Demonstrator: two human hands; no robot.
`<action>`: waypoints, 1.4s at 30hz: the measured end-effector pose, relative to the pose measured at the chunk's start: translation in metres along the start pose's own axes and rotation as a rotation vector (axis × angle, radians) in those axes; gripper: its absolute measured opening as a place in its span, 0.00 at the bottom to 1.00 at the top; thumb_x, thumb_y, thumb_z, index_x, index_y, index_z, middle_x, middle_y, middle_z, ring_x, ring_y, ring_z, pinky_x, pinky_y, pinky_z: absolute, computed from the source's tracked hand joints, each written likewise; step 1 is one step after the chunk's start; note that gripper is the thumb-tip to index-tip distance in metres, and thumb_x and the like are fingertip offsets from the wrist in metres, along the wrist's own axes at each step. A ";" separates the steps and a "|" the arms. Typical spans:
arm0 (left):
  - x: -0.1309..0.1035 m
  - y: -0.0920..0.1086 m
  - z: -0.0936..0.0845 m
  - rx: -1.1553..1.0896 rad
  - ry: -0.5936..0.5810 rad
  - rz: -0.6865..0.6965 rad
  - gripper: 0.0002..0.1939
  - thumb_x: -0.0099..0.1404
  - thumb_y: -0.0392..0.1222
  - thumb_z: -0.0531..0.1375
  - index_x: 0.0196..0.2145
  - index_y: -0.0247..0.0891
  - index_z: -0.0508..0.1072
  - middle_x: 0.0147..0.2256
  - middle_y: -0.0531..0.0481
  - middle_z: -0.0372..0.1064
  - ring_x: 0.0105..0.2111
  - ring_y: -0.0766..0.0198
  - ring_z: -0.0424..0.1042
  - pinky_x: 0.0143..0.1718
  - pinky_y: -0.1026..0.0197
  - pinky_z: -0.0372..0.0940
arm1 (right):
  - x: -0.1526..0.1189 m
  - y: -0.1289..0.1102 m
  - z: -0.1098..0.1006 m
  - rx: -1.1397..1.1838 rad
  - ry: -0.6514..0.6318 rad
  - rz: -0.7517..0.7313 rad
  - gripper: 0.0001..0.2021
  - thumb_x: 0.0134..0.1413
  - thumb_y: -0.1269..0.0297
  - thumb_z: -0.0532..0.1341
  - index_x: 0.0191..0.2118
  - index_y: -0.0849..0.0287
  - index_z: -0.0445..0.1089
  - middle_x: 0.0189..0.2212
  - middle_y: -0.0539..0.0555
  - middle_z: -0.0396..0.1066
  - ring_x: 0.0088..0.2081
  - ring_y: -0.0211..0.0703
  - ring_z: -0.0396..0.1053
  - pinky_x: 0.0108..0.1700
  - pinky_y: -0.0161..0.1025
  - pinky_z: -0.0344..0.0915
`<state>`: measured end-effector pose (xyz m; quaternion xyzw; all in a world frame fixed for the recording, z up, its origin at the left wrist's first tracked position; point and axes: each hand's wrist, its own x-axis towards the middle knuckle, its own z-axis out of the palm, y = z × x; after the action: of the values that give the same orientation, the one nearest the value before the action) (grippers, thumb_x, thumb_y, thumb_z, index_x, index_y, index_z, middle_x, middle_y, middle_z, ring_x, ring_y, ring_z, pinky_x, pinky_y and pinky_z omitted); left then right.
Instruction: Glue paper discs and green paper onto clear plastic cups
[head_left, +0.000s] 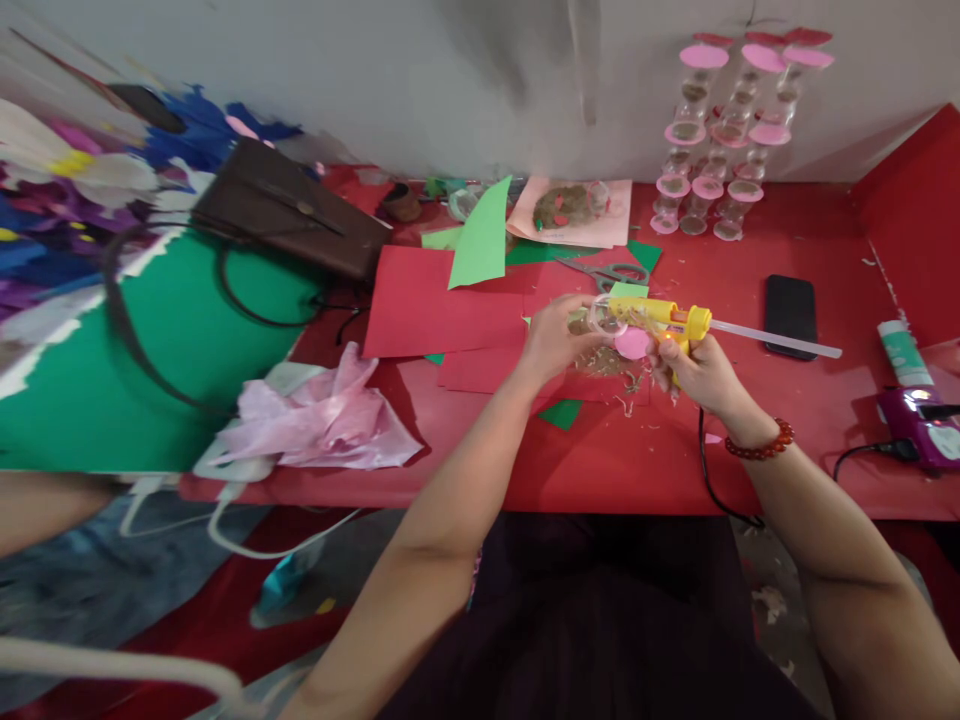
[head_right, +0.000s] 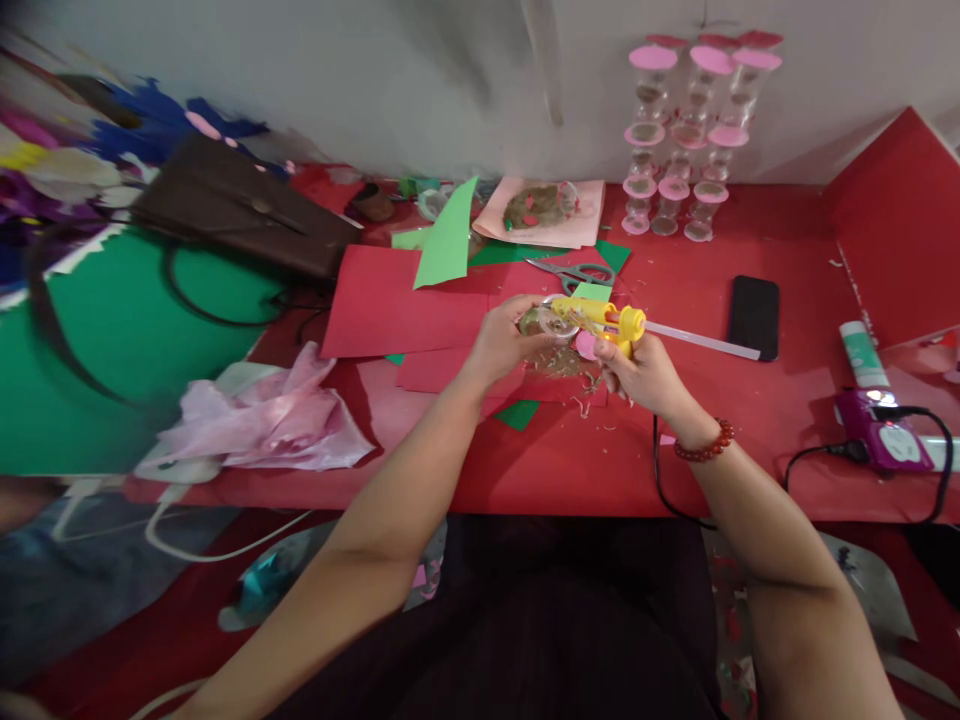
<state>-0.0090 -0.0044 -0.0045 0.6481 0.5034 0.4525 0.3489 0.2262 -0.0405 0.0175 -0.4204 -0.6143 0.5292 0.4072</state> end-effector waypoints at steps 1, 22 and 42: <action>0.000 0.000 0.000 0.000 0.000 0.005 0.24 0.51 0.46 0.78 0.46 0.45 0.82 0.49 0.44 0.81 0.50 0.50 0.78 0.52 0.50 0.72 | 0.000 0.000 0.000 0.001 0.002 -0.004 0.31 0.53 0.28 0.65 0.29 0.56 0.68 0.18 0.46 0.65 0.15 0.31 0.61 0.15 0.32 0.57; 0.000 0.001 -0.002 -0.030 -0.013 0.024 0.24 0.52 0.49 0.77 0.46 0.44 0.82 0.51 0.43 0.81 0.52 0.49 0.78 0.56 0.46 0.71 | -0.005 -0.010 0.005 -0.011 -0.047 -0.015 0.29 0.56 0.30 0.65 0.34 0.56 0.70 0.16 0.43 0.63 0.14 0.31 0.58 0.15 0.32 0.56; 0.002 0.004 -0.003 -0.020 0.041 0.015 0.21 0.50 0.41 0.78 0.42 0.43 0.81 0.49 0.45 0.82 0.52 0.48 0.78 0.58 0.45 0.70 | -0.007 -0.014 0.007 -0.048 -0.038 -0.012 0.30 0.54 0.29 0.66 0.26 0.54 0.65 0.13 0.44 0.63 0.13 0.31 0.58 0.15 0.33 0.54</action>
<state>-0.0102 -0.0032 0.0003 0.6388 0.5012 0.4733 0.3416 0.2202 -0.0506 0.0299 -0.4164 -0.6370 0.5195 0.3886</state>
